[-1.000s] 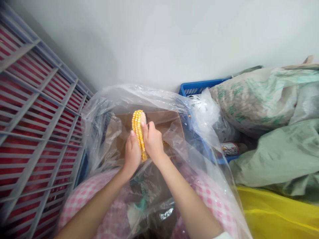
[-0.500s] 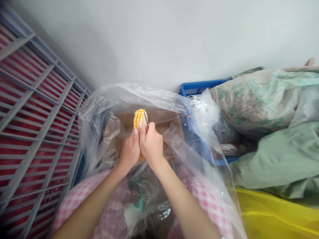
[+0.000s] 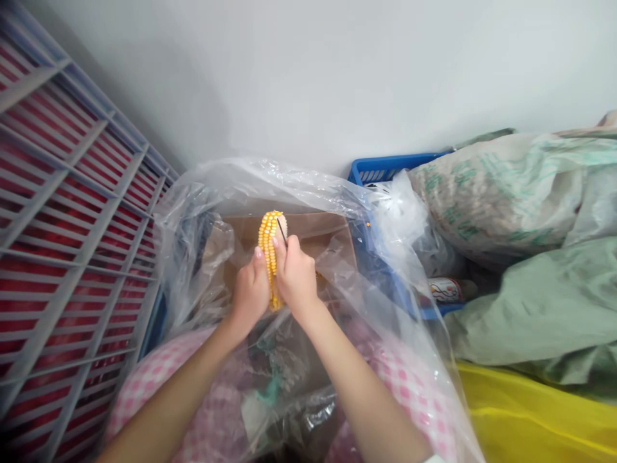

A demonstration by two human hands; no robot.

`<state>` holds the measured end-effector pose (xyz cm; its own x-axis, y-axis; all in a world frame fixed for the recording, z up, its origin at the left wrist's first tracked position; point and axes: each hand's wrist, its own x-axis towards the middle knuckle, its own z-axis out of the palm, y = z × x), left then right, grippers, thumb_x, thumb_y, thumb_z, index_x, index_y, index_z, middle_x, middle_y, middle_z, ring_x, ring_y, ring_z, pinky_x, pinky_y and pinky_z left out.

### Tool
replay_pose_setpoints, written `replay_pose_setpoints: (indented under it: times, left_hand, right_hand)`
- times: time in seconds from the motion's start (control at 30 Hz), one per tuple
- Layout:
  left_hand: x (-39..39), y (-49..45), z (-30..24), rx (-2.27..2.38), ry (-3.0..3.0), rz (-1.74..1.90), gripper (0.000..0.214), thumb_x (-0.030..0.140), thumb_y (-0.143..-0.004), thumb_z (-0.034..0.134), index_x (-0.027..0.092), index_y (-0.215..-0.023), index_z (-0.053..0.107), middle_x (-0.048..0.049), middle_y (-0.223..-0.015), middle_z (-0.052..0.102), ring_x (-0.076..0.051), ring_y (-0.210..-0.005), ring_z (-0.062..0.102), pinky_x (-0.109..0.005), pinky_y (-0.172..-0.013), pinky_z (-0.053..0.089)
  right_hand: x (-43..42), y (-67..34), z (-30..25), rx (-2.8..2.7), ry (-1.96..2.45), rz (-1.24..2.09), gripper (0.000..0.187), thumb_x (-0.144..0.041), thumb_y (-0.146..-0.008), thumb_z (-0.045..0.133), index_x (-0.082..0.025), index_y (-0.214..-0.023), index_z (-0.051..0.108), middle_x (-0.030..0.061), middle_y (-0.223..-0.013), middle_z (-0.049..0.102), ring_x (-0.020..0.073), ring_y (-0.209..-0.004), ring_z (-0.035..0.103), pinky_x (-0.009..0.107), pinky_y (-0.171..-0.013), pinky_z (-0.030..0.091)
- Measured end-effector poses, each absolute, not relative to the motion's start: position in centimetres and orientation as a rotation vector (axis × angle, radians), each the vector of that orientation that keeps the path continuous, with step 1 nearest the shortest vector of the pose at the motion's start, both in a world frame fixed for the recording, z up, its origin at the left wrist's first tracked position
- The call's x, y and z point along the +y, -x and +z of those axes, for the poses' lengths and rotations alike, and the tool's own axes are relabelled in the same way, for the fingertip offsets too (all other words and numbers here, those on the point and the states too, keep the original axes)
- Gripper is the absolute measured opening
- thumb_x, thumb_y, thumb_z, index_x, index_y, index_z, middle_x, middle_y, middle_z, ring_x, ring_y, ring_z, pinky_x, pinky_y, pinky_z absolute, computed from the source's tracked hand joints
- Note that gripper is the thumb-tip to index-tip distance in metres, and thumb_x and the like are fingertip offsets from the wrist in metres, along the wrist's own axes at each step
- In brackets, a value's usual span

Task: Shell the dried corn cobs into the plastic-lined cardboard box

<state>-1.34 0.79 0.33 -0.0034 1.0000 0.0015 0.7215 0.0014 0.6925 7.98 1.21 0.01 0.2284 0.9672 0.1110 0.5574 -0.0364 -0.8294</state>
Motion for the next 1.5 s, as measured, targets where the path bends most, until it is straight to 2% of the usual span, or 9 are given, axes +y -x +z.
replay_pose_setpoints:
  times: [0.1,0.17,0.3,0.47,0.7,0.93,1.0,1.13,1.5]
  left_hand:
    - [1.2,1.4,0.5,1.752,-1.796,0.736,0.06,0.045,-0.089,0.005,0.016,-0.092,0.058,-0.0131,-0.09,0.067,-0.023,-0.084,0.062,-0.03,-0.067,0.042]
    - [1.2,1.4,0.7,1.766,-1.858,0.695,0.057,0.043,-0.089,0.006,0.016,-0.09,0.056,-0.013,-0.088,0.067,-0.023,-0.082,0.062,-0.03,-0.065,0.042]
    - [0.8,1.1,0.9,1.807,-1.991,0.515,0.052,0.04,-0.09,0.007,0.016,-0.087,0.053,-0.0114,-0.076,0.066,-0.023,-0.068,0.062,-0.029,-0.057,0.038]
    - [0.3,0.8,0.9,1.844,-2.019,0.519,0.049,0.037,-0.09,0.011,0.016,-0.086,0.055,-0.0109,-0.074,0.066,-0.022,-0.067,0.062,-0.028,-0.056,0.037]
    - [0.0,1.0,0.6,1.823,-1.972,0.635,0.053,0.039,-0.09,0.009,0.016,-0.082,0.056,-0.0103,-0.072,0.066,-0.02,-0.067,0.062,-0.027,-0.056,0.038]
    - [0.7,1.6,1.5,1.808,-2.073,0.547,0.053,0.038,-0.09,0.007,0.017,-0.083,0.055,-0.0103,-0.076,0.066,-0.021,-0.071,0.063,-0.027,-0.058,0.038]
    - [0.4,1.2,1.6,1.824,-2.133,0.422,0.049,0.036,-0.09,0.009,0.017,-0.084,0.054,-0.0103,-0.075,0.066,-0.02,-0.068,0.062,-0.026,-0.056,0.037]
    - [-0.3,0.1,0.9,1.807,-2.228,0.239,0.042,0.034,-0.09,0.014,0.016,-0.085,0.052,-0.0101,-0.072,0.066,-0.019,-0.063,0.062,-0.026,-0.053,0.038]
    - [-0.7,0.3,0.3,1.791,-2.228,0.378,0.041,0.034,-0.09,0.014,0.017,-0.083,0.05,-0.0095,-0.07,0.065,-0.021,-0.063,0.062,-0.027,-0.053,0.037]
  right_hand:
    - [1.7,-8.2,0.7,-1.398,1.728,0.759,0.041,-0.054,-0.087,0.018,-0.023,-0.068,0.038,-0.0004,-0.057,0.049,0.0156,-0.053,0.048,0.024,-0.051,0.029]
    - [2.0,-8.2,1.0,-1.328,1.76,0.809,0.045,-0.057,-0.085,0.017,-0.023,-0.066,0.038,0.001,-0.059,0.051,0.0166,-0.056,0.05,0.025,-0.052,0.031]
    - [2.0,-7.6,0.9,-1.222,1.815,0.75,0.042,-0.063,-0.079,0.03,-0.023,-0.067,0.036,-0.0006,-0.056,0.051,0.0154,-0.051,0.047,0.024,-0.049,0.029]
    - [1.6,-7.2,0.3,-1.147,1.653,0.767,0.037,-0.056,-0.081,0.035,-0.023,-0.066,0.033,-0.0052,-0.052,0.045,0.0115,-0.046,0.042,0.023,-0.048,0.029]
    - [1.5,-7.6,0.2,-1.15,1.62,0.7,0.034,-0.05,-0.086,0.028,-0.023,-0.066,0.034,-0.0044,-0.053,0.045,0.0111,-0.046,0.042,0.023,-0.048,0.028]
    - [3.3,-8.9,0.4,-0.998,1.65,0.973,0.053,-0.062,-0.082,0.016,-0.02,-0.071,0.047,0.0044,-0.064,0.057,0.0161,-0.059,0.054,0.026,-0.053,0.037]
    - [3.3,-9.1,0.7,-0.939,1.678,0.914,0.052,-0.062,-0.082,0.016,-0.02,-0.073,0.046,0.0054,-0.067,0.058,0.0168,-0.062,0.055,0.026,-0.054,0.037]
    - [2.8,-8.4,1.3,-0.859,1.776,0.72,0.044,-0.063,-0.08,0.027,-0.021,-0.07,0.04,0.0032,-0.067,0.055,0.0169,-0.063,0.054,0.026,-0.055,0.036]
    - [2.9,-8.2,0.7,-0.919,1.681,0.587,0.039,-0.053,-0.086,0.023,-0.022,-0.065,0.033,-0.0028,-0.058,0.042,0.0118,-0.054,0.043,0.024,-0.052,0.031]
